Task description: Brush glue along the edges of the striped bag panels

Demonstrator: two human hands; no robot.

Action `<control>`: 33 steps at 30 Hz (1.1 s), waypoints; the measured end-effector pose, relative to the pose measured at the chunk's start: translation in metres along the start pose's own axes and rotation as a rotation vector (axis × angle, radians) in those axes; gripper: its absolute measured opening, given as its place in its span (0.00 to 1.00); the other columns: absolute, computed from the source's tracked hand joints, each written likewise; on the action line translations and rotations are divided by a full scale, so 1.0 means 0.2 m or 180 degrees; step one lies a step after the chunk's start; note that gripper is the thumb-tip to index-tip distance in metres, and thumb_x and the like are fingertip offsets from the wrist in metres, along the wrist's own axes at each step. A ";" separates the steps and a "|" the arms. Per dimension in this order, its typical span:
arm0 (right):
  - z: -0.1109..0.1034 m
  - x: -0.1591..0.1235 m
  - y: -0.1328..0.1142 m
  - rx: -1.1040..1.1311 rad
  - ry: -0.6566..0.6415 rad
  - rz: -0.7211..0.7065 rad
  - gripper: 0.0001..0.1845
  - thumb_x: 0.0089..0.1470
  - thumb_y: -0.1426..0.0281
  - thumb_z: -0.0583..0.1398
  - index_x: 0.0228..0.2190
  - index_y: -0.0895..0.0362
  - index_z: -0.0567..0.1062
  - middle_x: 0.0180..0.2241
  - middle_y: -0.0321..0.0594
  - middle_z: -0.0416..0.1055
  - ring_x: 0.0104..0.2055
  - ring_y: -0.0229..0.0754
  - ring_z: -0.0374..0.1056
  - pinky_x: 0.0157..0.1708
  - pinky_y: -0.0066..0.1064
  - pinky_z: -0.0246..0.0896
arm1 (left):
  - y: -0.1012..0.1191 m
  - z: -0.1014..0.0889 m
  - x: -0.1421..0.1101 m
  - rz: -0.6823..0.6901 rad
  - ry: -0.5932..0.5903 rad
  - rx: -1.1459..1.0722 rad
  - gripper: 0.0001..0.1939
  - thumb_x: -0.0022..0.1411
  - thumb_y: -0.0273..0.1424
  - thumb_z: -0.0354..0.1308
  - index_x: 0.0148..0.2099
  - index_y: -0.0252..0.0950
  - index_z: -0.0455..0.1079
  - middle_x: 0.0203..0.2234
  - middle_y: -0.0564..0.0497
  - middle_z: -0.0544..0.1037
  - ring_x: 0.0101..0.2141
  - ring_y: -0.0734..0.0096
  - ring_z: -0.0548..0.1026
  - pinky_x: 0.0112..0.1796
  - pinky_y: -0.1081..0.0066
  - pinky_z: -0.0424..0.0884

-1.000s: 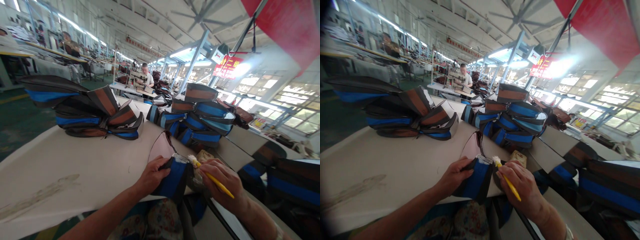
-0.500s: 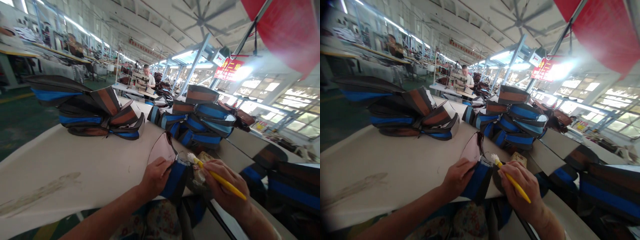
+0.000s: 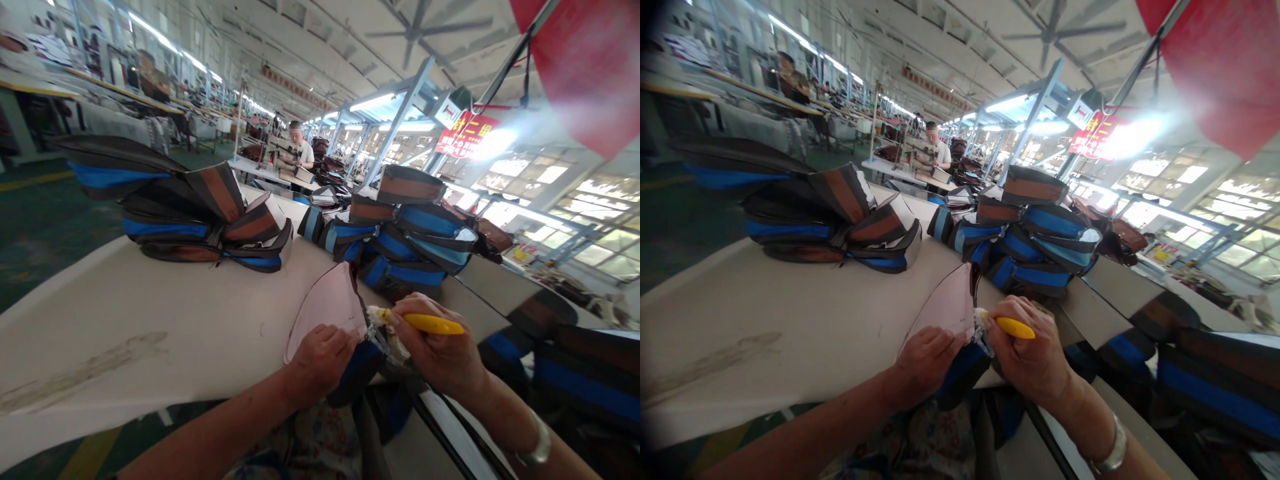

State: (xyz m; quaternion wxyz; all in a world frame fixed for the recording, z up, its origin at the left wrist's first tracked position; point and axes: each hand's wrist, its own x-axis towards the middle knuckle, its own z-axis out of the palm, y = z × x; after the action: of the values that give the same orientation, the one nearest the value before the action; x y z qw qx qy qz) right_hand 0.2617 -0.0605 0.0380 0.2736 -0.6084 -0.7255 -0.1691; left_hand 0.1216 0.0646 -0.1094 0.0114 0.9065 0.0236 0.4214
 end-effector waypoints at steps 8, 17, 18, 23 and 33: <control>0.07 0.02 0.06 -0.0040 -0.0179 0.0301 0.05 0.64 0.70 0.57 0.34 0.54 0.70 0.30 0.35 0.69 0.33 0.42 0.66 0.35 0.35 0.57 | 0.01 0.01 -0.01 0.0009 -0.0017 0.0013 0.12 0.70 0.29 0.50 0.53 0.31 0.66 0.32 0.49 0.73 0.32 0.66 0.70 0.32 0.62 0.65; 0.09 -0.02 0.14 0.0137 -0.0532 0.0664 0.08 0.64 0.66 0.56 0.32 0.52 0.71 0.30 0.36 0.70 0.34 0.43 0.68 0.34 0.34 0.57 | 0.06 -0.01 -0.01 0.0117 -0.0135 0.0001 0.09 0.71 0.29 0.49 0.50 0.32 0.66 0.32 0.50 0.72 0.30 0.67 0.69 0.30 0.63 0.63; 0.09 -0.02 0.15 0.0175 -0.0620 0.0637 0.09 0.64 0.66 0.56 0.32 0.52 0.71 0.30 0.36 0.70 0.34 0.43 0.68 0.34 0.34 0.57 | 0.06 -0.01 -0.01 0.0130 -0.0155 0.0000 0.09 0.72 0.29 0.49 0.50 0.32 0.66 0.32 0.51 0.72 0.30 0.67 0.69 0.29 0.63 0.62; 0.18 -0.02 0.26 -0.0014 -0.0588 0.0742 0.09 0.63 0.64 0.56 0.31 0.53 0.71 0.29 0.36 0.71 0.31 0.43 0.69 0.33 0.34 0.58 | 0.07 -0.01 -0.04 0.0250 -0.0360 -0.0094 0.09 0.70 0.29 0.49 0.50 0.31 0.65 0.32 0.49 0.71 0.30 0.67 0.68 0.28 0.63 0.61; 0.17 0.00 0.22 0.0215 -0.0818 0.0714 0.11 0.63 0.64 0.56 0.29 0.54 0.71 0.26 0.34 0.69 0.29 0.41 0.66 0.32 0.33 0.57 | 0.05 -0.03 -0.08 0.0294 -0.0379 -0.0064 0.10 0.71 0.28 0.48 0.51 0.31 0.65 0.32 0.49 0.71 0.29 0.68 0.69 0.28 0.63 0.62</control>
State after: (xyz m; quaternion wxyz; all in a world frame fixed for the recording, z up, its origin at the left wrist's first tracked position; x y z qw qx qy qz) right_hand 0.2971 -0.0317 0.0072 0.2160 -0.6926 -0.6874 -0.0339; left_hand 0.1073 0.0530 -0.1184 0.0024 0.9299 -0.0232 0.3669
